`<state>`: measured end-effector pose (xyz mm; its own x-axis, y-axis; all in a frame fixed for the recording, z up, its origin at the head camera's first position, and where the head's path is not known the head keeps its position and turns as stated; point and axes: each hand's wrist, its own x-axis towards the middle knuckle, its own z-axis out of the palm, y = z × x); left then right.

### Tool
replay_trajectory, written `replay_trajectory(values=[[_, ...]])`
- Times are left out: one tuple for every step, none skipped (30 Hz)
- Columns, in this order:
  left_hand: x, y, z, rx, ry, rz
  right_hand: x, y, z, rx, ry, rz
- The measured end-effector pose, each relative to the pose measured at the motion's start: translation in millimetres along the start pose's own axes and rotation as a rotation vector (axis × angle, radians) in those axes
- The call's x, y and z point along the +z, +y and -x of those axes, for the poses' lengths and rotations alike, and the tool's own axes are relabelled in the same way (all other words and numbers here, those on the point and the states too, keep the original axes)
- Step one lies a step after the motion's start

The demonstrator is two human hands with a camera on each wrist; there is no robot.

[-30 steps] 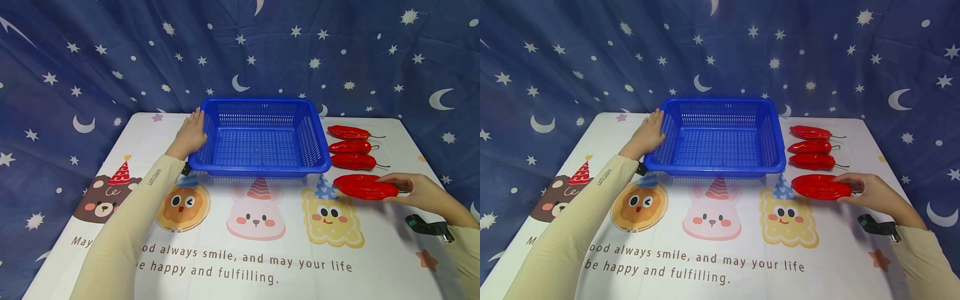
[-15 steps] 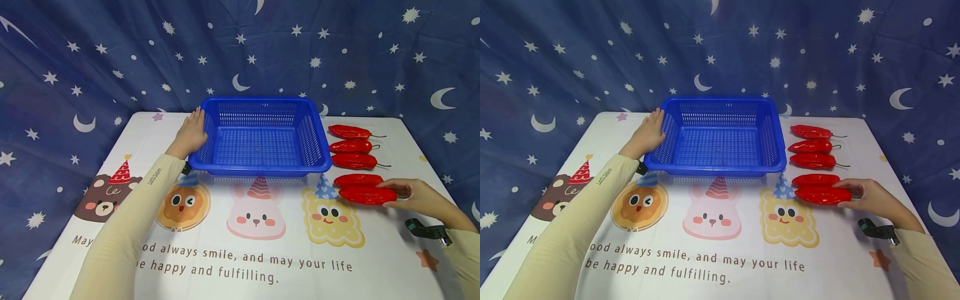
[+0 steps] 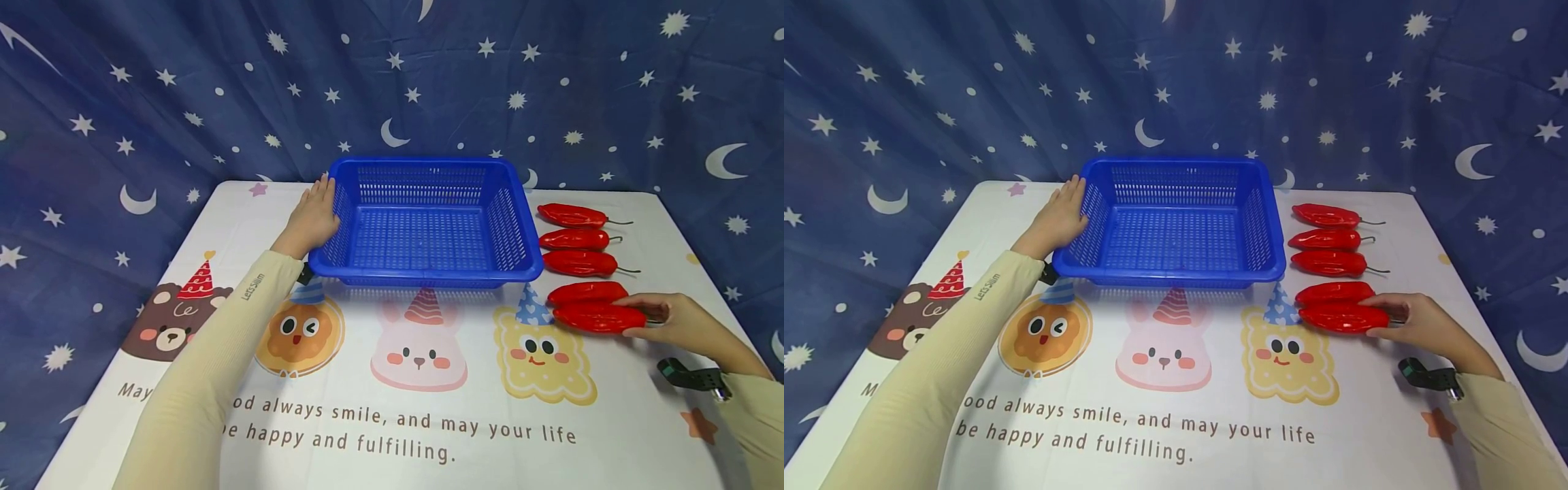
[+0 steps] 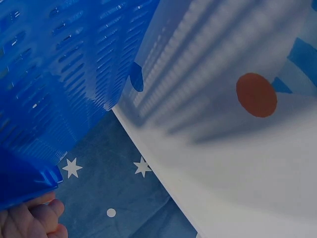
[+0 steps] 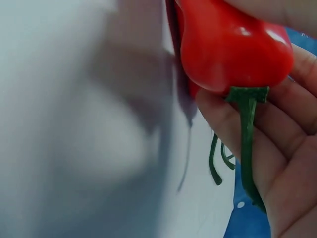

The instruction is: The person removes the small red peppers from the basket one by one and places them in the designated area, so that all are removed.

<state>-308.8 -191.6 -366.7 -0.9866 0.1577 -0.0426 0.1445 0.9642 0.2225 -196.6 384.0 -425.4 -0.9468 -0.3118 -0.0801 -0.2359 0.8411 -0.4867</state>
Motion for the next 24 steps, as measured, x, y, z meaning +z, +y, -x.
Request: replay_trajectory(values=[[0.1, -0.3, -0.3, 0.001, 0.001, 0.000, 0.5, 0.6, -0.3, -0.008, 0.010, 0.000], [0.3, -0.6, -0.6, 0.002, 0.001, 0.000, 0.9, 0.9, -0.6, -0.018, 0.021, 0.000], [0.4, -1.0, -0.7, 0.002, 0.003, 0.000, 1.3, 1.5, -0.8, -0.025, 0.029, 0.000], [0.4, -1.1, -0.8, 0.002, 0.003, 0.000, 1.5, 2.0, -1.0, -0.033, 0.036, -0.001], [0.3, -1.3, -0.9, 0.002, 0.003, -0.001, 1.7, 2.5, -1.3, -0.042, 0.043, -0.001], [0.3, -1.3, -0.9, 0.002, 0.004, -0.001, 1.9, 2.8, -1.6, -0.050, 0.048, -0.001], [0.2, -1.3, -0.9, 0.001, 0.004, -0.001, 2.0, 3.0, -1.9, -0.053, 0.049, 0.000], [0.0, -1.3, -0.9, 0.001, 0.004, -0.001, 2.2, 3.3, -2.1, -0.050, 0.048, 0.003], [-0.1, -1.1, -0.7, 0.000, 0.005, -0.001, 2.4, 3.5, -2.4, -0.049, 0.045, 0.007], [-0.2, -1.0, -0.6, 0.000, 0.004, -0.001, 2.7, 3.7, -2.7, -0.045, 0.042, 0.011], [-0.3, -0.9, -0.6, 0.000, 0.004, -0.001, 3.1, 4.0, -3.2, -0.041, 0.039, 0.018], [-0.3, -0.8, -0.4, -0.001, 0.003, 0.000, 3.6, 4.2, -3.6, -0.036, 0.037, 0.027], [-0.3, -0.7, -0.3, -0.001, 0.003, 0.001, 4.3, 4.4, -4.1, -0.030, 0.036, 0.036], [-0.3, -0.6, -0.3, -0.001, 0.004, -0.001, 5.0, 4.5, -4.6, -0.025, 0.037, 0.046], [-0.2, -0.6, -0.3, -0.001, 0.006, -0.002, 5.6, 4.6, -5.2, -0.018, 0.035, 0.053], [-0.1, -0.5, -0.3, 0.000, 0.006, -0.002, 6.3, 4.6, -5.6, -0.010, 0.034, 0.058], [-0.1, -0.4, -0.2, 0.000, 0.007, -0.001, 6.9, 4.5, -6.1, -0.004, 0.035, 0.062], [-0.2, -0.2, -0.2, 0.000, 0.007, 0.001, 7.5, 4.4, -6.6, 0.001, 0.037, 0.064], [-0.3, 0.0, -0.1, 0.001, 0.007, 0.002, 8.0, 4.2, -7.0, 0.007, 0.038, 0.063], [-0.4, 0.1, -0.1, 0.001, 0.007, 0.002, 8.3, 4.1, -7.5, 0.012, 0.038, 0.063], [-0.5, 0.1, -0.1, 0.002, 0.005, 0.004, 8.6, 3.9, -8.1, 0.016, 0.037, 0.062], [-0.6, 0.1, 0.0, 0.002, 0.003, 0.006, 8.9, 3.8, -8.7, 0.016, 0.040, 0.063], [-0.6, 0.1, -0.1, 0.001, 0.002, 0.007, 9.1, 3.7, -9.3, 0.018, 0.040, 0.064], [-0.5, 0.1, -0.2, 0.000, 0.000, 0.006, 9.2, 3.7, -10.1, 0.020, 0.040, 0.066]])
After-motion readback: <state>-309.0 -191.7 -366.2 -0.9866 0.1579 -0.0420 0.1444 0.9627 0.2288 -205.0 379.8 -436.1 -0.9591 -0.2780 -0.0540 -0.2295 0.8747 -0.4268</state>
